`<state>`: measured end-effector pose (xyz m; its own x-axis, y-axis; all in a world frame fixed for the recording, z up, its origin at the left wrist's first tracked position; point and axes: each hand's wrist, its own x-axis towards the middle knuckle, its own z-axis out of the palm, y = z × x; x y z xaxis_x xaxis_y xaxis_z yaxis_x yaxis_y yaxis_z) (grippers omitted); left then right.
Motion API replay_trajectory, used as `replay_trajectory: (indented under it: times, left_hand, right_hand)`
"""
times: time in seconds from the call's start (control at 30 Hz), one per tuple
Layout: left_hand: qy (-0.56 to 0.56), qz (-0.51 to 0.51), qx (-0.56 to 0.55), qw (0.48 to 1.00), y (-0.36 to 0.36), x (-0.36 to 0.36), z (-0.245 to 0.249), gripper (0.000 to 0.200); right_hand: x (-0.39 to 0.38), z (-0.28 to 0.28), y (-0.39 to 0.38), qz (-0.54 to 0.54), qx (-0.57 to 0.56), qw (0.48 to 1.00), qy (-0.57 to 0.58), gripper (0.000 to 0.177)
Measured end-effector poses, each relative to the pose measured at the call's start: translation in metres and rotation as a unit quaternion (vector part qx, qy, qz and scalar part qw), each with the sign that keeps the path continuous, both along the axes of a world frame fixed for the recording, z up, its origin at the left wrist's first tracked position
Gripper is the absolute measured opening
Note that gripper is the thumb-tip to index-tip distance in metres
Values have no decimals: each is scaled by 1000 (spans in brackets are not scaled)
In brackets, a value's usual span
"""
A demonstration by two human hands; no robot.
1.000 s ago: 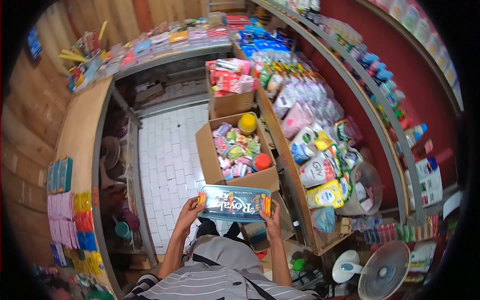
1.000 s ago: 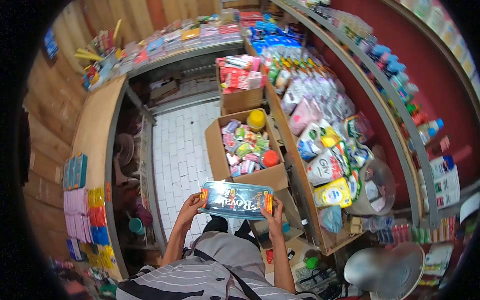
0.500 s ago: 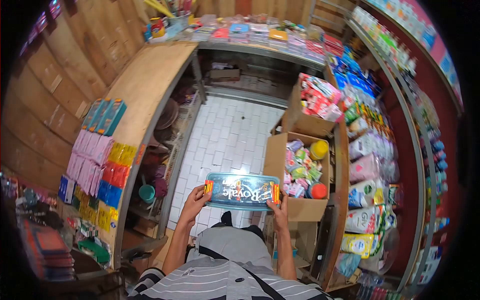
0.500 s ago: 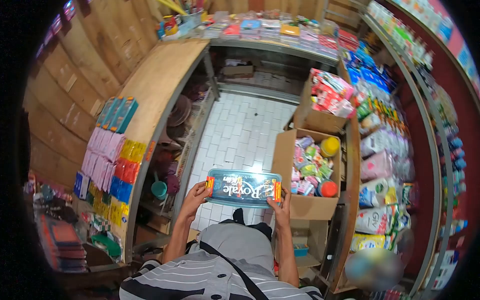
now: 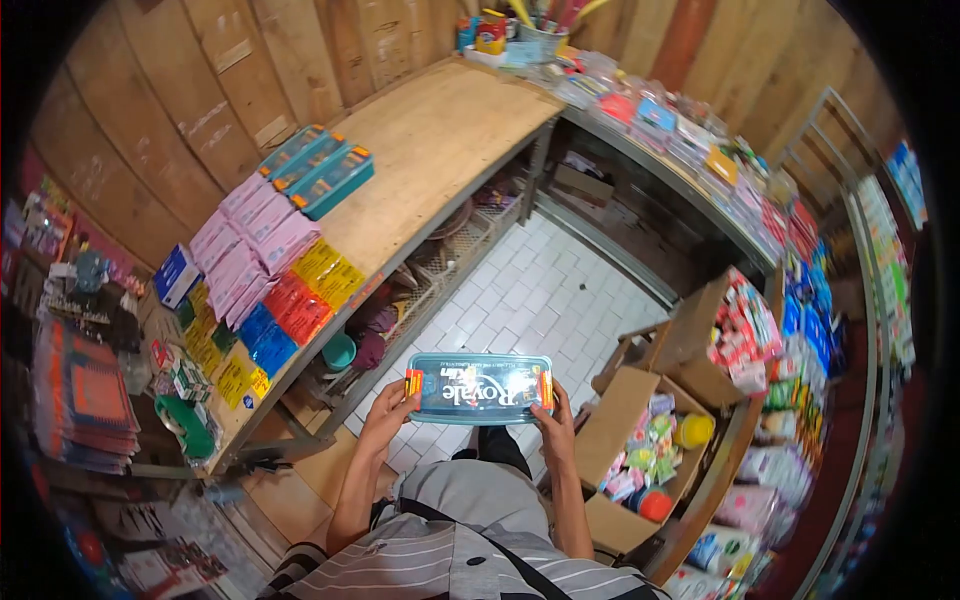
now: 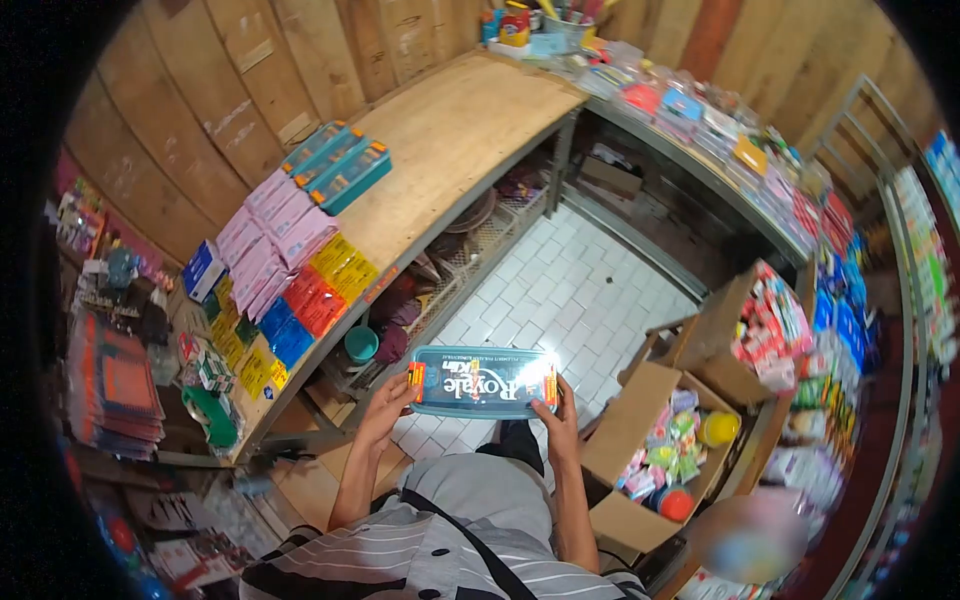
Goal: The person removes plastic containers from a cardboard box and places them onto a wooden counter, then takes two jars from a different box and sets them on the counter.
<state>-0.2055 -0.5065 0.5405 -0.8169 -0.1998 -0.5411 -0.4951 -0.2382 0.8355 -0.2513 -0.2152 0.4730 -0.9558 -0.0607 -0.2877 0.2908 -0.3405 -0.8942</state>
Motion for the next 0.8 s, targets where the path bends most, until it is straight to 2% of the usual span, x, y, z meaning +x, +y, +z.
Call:
replay_trajectory:
  times: [0.1, 0.2, 0.47, 0.63, 0.8]
  left_hand:
    - [-16, 29, -31, 999, -9, -23, -14, 53]
    - [-24, 83, -16, 996, -11, -51, -13, 53]
    - [-11, 207, -14, 978, -15, -99, -9, 54]
    - [-27, 270, -15, 962, -26, -125, -3, 53]
    - [-19, 286, -18, 958, -64, -157, -15, 50]
  right_hand:
    - [-51, -6, -10, 41, 4, 999, -5, 66]
    - [-108, -5, -19, 106, 41, 994, 10, 67]
    - [-231, 22, -64, 230, 25, 972, 33, 64]
    - [-282, 23, -105, 272, 57, 960, 31, 63]
    - [-326, 6, -154, 292, 63, 954, 26, 63]
